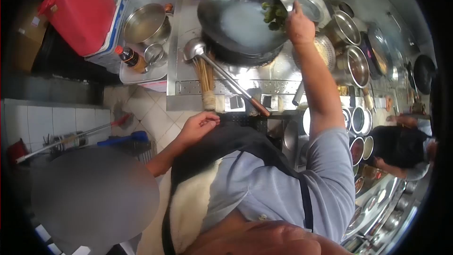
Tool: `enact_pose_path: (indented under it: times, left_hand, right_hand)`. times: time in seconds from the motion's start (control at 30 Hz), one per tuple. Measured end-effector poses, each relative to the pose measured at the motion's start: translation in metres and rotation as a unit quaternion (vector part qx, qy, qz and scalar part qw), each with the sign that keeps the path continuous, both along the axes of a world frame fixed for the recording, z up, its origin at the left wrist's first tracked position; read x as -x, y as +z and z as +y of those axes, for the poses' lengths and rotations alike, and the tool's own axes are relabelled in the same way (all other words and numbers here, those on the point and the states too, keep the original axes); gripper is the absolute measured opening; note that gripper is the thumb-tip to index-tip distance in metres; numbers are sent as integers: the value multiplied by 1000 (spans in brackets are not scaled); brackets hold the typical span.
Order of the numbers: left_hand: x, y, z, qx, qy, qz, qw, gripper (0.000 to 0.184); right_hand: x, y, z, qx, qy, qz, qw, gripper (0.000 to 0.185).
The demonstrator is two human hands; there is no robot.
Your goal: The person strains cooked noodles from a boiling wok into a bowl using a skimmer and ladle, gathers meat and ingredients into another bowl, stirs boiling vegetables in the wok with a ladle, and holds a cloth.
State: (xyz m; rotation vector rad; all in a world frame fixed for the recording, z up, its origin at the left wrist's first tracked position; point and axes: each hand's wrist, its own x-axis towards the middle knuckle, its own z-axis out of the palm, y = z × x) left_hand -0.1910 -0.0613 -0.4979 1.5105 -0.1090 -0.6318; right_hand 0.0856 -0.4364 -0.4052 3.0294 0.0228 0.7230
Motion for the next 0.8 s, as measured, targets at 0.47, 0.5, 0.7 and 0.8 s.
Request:
enact_pose_path:
  times: [0.47, 0.5, 0.7, 0.8]
  left_hand:
    - [-67, 40, -52, 82, -223, 34, 971, 25]
    - [-71, 45, -65, 82, -280, 40, 956, 25]
    - [-70, 28, -176, 132, -498, -89, 852, 26]
    - [-36, 40, -224, 106, -542, 64, 831, 24]
  right_hand:
    - [205, -27, -111, -460, -300, -58, 834, 53]
    - [269, -71, -117, -215, -254, 0, 943, 55]
    - [523, -80, -6, -701, -444, -337, 446, 33]
    - [621, -97, 17, -591, -515, -508, 357, 27]
